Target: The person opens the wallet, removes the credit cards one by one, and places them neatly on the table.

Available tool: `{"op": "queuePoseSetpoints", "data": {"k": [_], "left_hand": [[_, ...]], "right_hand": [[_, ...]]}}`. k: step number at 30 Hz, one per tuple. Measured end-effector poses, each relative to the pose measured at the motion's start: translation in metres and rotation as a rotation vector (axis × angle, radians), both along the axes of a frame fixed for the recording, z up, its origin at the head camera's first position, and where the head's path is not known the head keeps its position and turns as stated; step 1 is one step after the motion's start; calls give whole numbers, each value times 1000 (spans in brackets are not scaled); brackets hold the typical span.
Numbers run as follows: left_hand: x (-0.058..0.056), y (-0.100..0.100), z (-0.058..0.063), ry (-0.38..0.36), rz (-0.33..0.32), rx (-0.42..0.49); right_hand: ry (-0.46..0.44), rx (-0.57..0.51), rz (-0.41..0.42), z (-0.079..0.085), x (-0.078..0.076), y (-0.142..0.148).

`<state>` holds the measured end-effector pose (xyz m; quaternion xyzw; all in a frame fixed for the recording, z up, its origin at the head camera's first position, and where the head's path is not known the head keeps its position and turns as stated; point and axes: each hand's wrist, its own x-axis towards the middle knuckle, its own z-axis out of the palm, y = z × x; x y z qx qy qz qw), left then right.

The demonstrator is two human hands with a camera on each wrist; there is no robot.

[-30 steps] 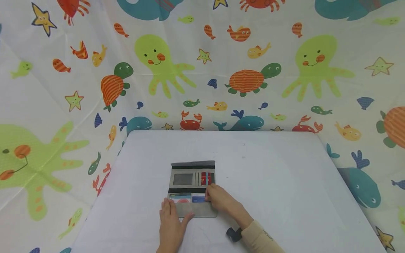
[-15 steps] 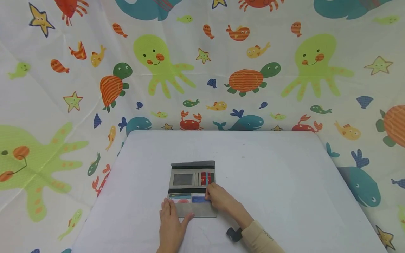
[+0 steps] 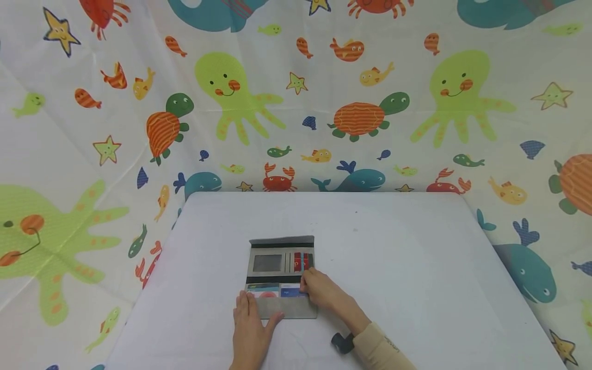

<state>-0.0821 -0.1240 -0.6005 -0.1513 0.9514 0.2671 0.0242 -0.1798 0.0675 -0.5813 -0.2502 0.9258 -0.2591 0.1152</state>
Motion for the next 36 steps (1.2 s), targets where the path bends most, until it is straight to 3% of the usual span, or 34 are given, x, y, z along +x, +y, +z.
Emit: {"op": "queuePoseSetpoints", "data": {"k": [36], "left_hand": [[1,0,4,-11,5,6]], "right_hand": [[-19,10,-7,-1,0,1]]}}
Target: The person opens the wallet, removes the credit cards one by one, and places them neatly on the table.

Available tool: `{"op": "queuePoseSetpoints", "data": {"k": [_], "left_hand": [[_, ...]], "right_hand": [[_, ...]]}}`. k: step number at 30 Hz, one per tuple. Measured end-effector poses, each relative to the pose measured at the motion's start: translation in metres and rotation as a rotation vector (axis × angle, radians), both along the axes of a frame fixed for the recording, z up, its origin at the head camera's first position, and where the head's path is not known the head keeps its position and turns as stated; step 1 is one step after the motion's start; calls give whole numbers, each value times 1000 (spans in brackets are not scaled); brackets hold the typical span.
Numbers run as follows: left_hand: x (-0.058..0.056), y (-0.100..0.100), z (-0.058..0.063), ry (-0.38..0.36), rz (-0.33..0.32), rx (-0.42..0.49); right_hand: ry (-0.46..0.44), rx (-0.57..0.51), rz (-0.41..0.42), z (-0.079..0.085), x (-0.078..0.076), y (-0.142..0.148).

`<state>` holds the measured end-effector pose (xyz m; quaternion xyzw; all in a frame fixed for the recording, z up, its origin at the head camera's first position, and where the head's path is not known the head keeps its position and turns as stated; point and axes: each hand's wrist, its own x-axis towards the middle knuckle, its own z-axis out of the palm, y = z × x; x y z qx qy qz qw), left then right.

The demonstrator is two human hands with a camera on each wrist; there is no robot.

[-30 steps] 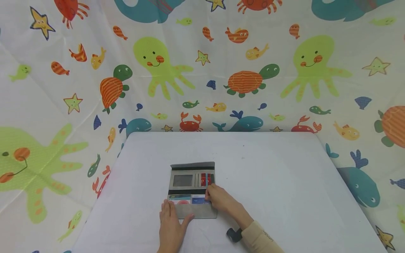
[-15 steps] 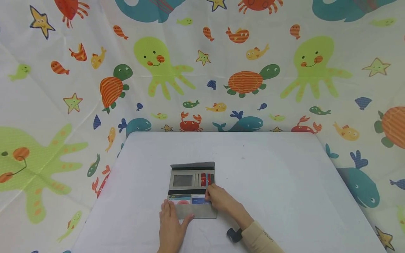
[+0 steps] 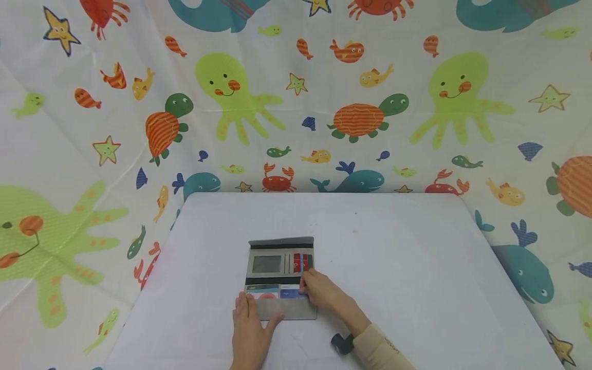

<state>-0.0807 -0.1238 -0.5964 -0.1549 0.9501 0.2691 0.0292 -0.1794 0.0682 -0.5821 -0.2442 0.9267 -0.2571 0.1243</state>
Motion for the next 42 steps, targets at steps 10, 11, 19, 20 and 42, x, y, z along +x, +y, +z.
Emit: {"op": "queuePoseSetpoints", "data": {"k": [10,11,19,20,42], "left_hand": [[-2,1,-3,1,-2,-6],[-2,1,-3,0,0,-7],[-2,1,-2,1,3,-11],[-2,0,-1,-1,3,-9],[-2,-3,-5,0,-5,-4]], "right_hand": [[-25,3,-10,-1,-1,1],[-25,3,-8,-1,-1,1],[-5,7,1,0,-2,0],[-6,7,1,0,-2,0],[-17,-25,33,0,-2,4]]}}
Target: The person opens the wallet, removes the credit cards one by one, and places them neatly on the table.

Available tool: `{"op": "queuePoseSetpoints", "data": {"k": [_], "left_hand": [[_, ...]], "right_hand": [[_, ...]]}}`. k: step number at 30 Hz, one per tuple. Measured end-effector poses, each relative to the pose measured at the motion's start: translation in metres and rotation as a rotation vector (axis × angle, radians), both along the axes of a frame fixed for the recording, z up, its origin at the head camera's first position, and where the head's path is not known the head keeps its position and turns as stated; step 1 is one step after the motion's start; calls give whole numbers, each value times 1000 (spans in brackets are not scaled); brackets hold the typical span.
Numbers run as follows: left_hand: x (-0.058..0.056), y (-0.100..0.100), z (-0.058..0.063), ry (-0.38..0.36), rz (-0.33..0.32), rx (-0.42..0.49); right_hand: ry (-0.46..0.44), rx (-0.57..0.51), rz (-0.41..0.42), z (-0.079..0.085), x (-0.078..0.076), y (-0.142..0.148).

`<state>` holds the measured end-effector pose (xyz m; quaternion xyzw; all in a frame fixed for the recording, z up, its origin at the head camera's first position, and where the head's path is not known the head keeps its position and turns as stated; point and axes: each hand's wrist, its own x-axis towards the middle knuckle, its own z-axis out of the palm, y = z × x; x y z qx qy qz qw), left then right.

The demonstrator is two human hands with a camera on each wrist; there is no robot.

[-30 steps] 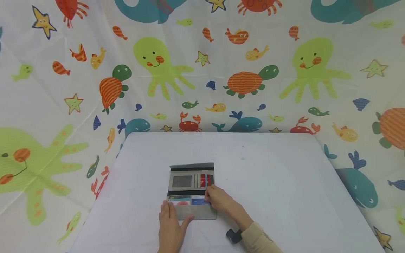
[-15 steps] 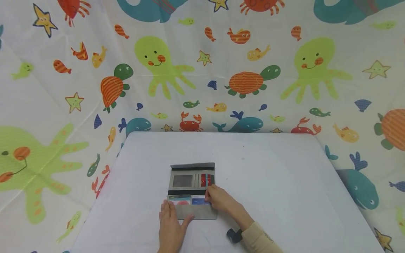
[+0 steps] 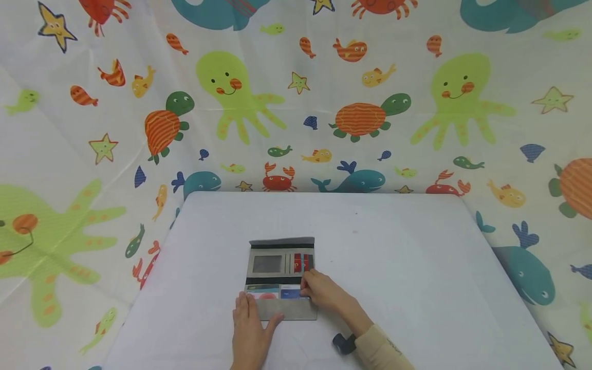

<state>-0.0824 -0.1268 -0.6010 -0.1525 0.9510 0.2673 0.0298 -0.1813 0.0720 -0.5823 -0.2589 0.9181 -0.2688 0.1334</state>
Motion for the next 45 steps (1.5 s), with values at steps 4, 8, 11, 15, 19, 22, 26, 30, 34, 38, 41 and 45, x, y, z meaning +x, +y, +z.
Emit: {"op": "queuePoseSetpoints", "data": {"k": [4,8,11,15,19,22,26,30,34,38,41,45], "left_hand": [[-1,1,0,-4,-3,1],[-1,1,0,-11,-3,3],[-1,1,1,-14,-1,4],[0,1,2,-18,7,7],[1,3,2,-18,14,9],[1,3,2,-15,13,8],[2,3,2,-8,10,-2],[3,2,3,-3,7,-6],[4,2,2,-11,9,-9],[4,2,2,-9,11,-8],[4,2,3,0,7,-8],[5,1,2,0,-2,-20]], "right_hand": [[3,-1,-9,0,0,0],[0,-8,-19,2,1,-1],[-14,-12,-30,3,1,-1],[-31,-17,-45,2,1,-1],[-43,-15,-59,1,-1,-1],[-47,-11,-66,1,-2,-1],[-46,-16,-71,0,-3,-1],[-39,-23,-67,1,-4,-1],[-22,-29,-56,0,-4,-1],[4,-37,-41,0,-4,-1],[1,-28,-45,0,-4,-2],[-27,-38,-59,1,-5,-2]]}}
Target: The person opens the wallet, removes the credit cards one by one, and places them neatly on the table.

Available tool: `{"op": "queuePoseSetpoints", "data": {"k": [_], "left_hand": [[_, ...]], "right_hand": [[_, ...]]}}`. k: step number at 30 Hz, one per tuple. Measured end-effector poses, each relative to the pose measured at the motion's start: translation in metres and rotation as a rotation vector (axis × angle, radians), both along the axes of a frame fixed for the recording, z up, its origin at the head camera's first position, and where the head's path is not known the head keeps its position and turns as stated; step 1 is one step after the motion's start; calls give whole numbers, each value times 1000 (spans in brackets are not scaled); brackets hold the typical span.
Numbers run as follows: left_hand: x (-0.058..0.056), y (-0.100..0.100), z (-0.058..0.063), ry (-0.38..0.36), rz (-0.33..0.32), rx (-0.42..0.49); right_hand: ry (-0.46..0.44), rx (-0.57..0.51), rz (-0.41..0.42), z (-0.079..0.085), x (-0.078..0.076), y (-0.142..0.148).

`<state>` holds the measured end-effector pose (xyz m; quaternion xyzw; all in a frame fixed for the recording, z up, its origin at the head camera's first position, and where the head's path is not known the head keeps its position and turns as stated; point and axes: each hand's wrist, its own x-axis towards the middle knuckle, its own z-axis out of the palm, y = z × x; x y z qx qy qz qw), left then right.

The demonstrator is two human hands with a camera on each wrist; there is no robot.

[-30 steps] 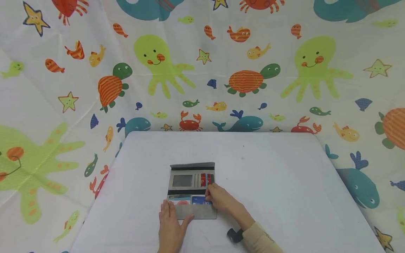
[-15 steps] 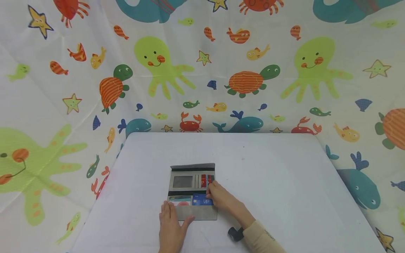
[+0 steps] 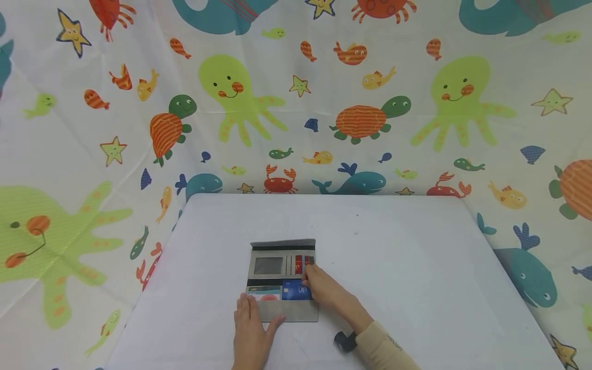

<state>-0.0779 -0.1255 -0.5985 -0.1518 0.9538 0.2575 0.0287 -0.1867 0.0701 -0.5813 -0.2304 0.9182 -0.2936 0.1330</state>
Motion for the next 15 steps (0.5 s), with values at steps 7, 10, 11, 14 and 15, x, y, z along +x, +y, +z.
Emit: {"op": "queuePoseSetpoints", "data": {"k": [7,10,11,14,15], "left_hand": [[-1,0,-1,-2,-12,-20],[-1,0,-1,-2,-8,-31],[-1,0,-2,-1,-6,-30],[-2,1,-3,-1,2,-29],[-3,1,-3,-1,2,-28]], "right_hand": [[24,-3,38,-2,0,6],[-4,-2,43,-2,2,9],[-16,-3,42,-2,2,10],[-26,-8,44,-2,2,11],[-24,-8,44,-1,2,11]]}}
